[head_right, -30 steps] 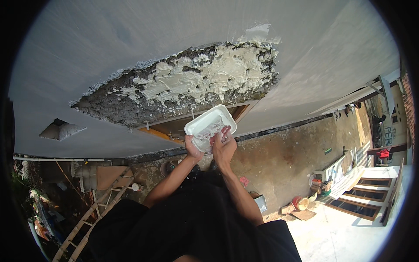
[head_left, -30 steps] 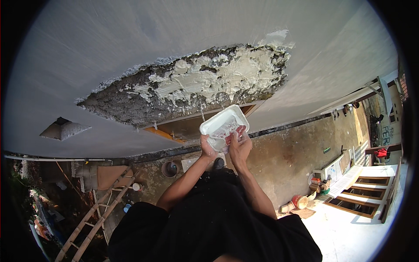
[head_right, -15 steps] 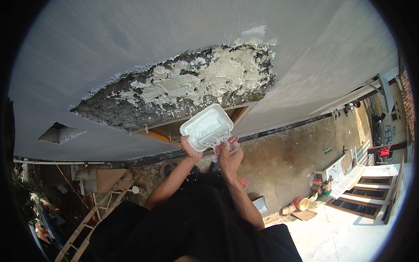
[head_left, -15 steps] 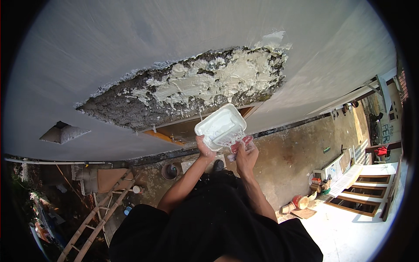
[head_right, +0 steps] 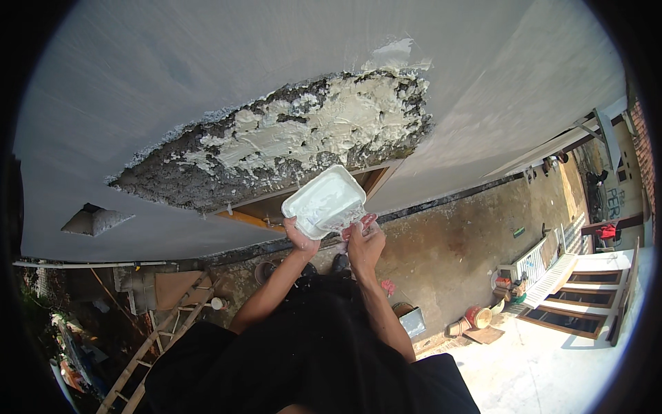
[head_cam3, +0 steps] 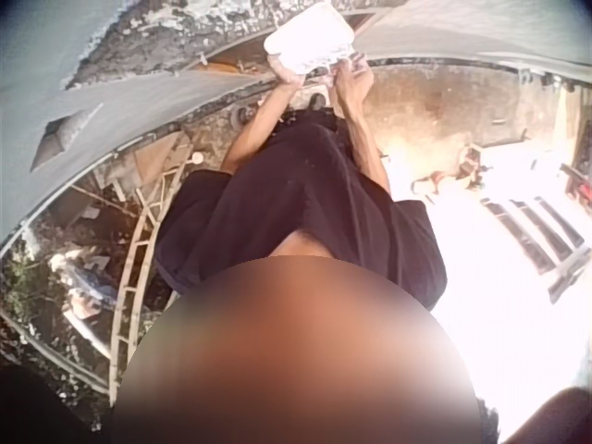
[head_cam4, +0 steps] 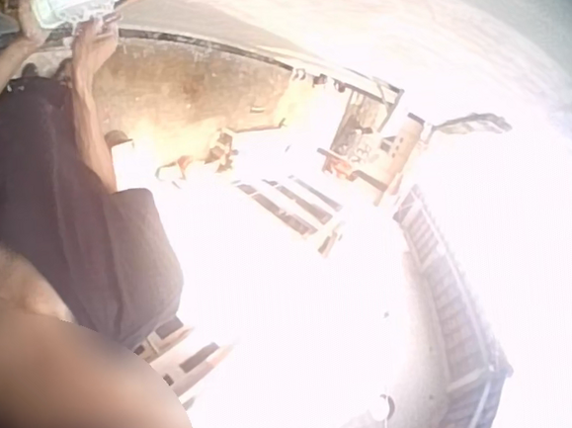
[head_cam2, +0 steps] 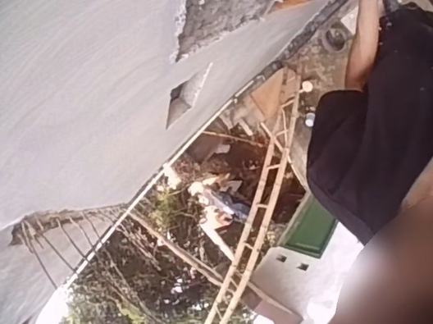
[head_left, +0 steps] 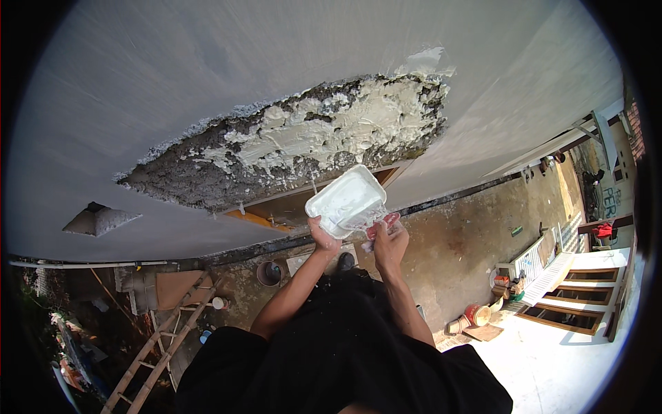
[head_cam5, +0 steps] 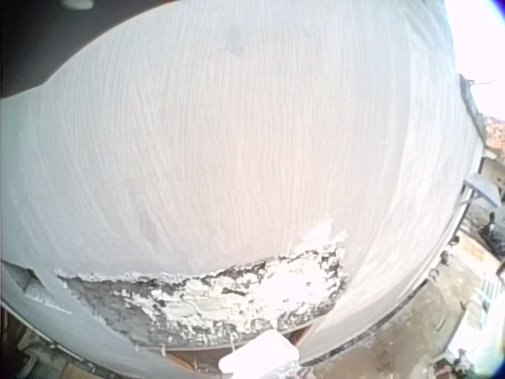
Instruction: The person patches and smooths a damaged wall surface with white putty using a putty knife.
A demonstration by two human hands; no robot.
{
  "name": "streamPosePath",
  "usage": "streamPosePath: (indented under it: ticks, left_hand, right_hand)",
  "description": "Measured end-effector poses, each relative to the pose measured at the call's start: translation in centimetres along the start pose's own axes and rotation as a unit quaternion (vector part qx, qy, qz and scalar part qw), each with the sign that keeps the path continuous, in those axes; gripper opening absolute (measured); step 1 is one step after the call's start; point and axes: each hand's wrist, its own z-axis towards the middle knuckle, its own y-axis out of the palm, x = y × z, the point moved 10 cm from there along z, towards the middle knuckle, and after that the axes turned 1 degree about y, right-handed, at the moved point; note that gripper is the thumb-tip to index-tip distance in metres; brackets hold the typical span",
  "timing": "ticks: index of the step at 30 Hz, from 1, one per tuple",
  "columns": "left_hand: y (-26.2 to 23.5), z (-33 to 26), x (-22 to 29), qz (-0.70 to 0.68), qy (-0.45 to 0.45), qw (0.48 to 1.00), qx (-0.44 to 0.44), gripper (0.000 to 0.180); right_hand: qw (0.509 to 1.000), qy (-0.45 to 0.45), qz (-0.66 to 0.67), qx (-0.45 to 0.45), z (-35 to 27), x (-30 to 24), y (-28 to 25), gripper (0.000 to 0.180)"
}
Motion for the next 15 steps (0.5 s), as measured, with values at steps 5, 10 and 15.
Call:
streamPosePath:
  ticks: [5, 10, 15]
  left_hand:
    - [0.5, 0.3, 0.4, -0.013, -0.003, 1.000, -0.005, 0.069]
    - [1.0, 0.5, 0.8, -0.031, -0.009, 0.999, -0.002, 0.072]
    - [0.8, 0.5, 1.2, -0.024, -0.006, 1.000, -0.002, 0.074]
  right_hand:
    - [0.999, -0.007, 0.046, -0.009, 0.3, -0.7, 0.5, 0.014]
    - [0.996, 0.002, 0.078, -0.043, 0.8, -1.5, 1.3, 0.015]
    - [0.999, -0.020, 0.027, -0.040, 0.9, -1.8, 1.3, 0.015]
